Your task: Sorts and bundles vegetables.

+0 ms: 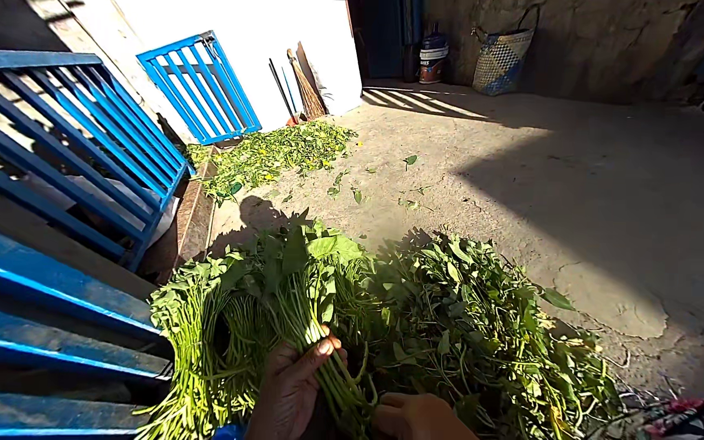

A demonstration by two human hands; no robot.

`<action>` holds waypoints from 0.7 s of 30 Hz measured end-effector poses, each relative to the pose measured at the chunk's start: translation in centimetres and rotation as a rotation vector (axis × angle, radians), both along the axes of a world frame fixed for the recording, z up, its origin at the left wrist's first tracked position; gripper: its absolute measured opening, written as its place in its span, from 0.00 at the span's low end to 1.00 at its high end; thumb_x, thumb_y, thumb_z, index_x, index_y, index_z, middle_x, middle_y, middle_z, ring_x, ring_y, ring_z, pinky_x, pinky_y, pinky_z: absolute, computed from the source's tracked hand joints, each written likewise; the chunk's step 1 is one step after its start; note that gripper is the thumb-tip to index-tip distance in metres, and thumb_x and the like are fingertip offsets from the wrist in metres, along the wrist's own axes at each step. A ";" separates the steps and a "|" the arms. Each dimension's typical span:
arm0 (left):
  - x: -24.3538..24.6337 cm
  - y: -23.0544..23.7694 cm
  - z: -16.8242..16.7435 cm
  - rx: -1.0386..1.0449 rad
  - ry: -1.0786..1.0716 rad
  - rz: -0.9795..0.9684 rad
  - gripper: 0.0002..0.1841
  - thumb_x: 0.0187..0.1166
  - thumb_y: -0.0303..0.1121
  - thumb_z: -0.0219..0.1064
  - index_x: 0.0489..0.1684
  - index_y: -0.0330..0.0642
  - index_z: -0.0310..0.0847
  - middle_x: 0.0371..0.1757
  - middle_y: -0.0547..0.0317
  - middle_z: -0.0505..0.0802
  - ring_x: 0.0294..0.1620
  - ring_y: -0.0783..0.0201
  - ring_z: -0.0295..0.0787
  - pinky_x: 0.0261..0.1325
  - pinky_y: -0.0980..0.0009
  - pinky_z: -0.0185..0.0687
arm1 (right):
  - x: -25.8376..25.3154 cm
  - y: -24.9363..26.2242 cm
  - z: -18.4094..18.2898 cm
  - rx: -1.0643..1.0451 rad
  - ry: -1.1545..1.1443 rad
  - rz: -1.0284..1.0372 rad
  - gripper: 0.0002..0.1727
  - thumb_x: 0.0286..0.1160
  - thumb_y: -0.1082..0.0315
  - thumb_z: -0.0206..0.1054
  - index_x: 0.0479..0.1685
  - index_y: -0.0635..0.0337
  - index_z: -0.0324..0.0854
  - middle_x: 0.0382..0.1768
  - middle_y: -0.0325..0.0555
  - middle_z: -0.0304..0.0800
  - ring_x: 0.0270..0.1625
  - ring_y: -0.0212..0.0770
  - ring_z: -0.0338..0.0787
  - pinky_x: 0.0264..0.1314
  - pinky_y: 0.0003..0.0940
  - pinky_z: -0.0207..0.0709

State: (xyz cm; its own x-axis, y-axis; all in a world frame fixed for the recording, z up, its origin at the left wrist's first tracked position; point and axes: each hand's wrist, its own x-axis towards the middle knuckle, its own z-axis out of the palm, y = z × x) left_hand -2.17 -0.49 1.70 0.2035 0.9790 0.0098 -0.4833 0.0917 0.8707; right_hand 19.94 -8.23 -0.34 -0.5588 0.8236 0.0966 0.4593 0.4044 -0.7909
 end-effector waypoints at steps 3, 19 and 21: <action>0.4 0.2 -0.2 0.011 0.094 0.023 0.10 0.75 0.17 0.68 0.52 0.28 0.81 0.44 0.33 0.94 0.41 0.45 0.96 0.48 0.52 0.95 | -1.6 2.4 -0.8 0.162 0.195 -0.344 0.20 0.80 0.49 0.67 0.48 0.60 0.85 0.42 0.47 0.87 0.42 0.41 0.89 0.44 0.40 0.87; -4.6 2.4 1.6 -0.088 0.205 0.732 0.09 0.84 0.25 0.64 0.56 0.34 0.80 0.41 0.49 0.94 0.35 0.58 0.95 0.39 0.62 0.95 | 6.5 3.6 -4.5 -0.459 0.142 0.269 0.21 0.94 0.57 0.51 0.62 0.61 0.85 0.32 0.42 0.84 0.30 0.32 0.79 0.37 0.31 0.76; -3.3 2.0 1.8 -0.071 0.224 0.762 0.08 0.84 0.24 0.64 0.56 0.35 0.78 0.40 0.50 0.94 0.35 0.59 0.95 0.40 0.63 0.94 | 5.1 3.4 -4.5 -0.372 -0.072 0.175 0.21 0.94 0.56 0.50 0.53 0.63 0.84 0.34 0.53 0.86 0.37 0.49 0.86 0.45 0.52 0.79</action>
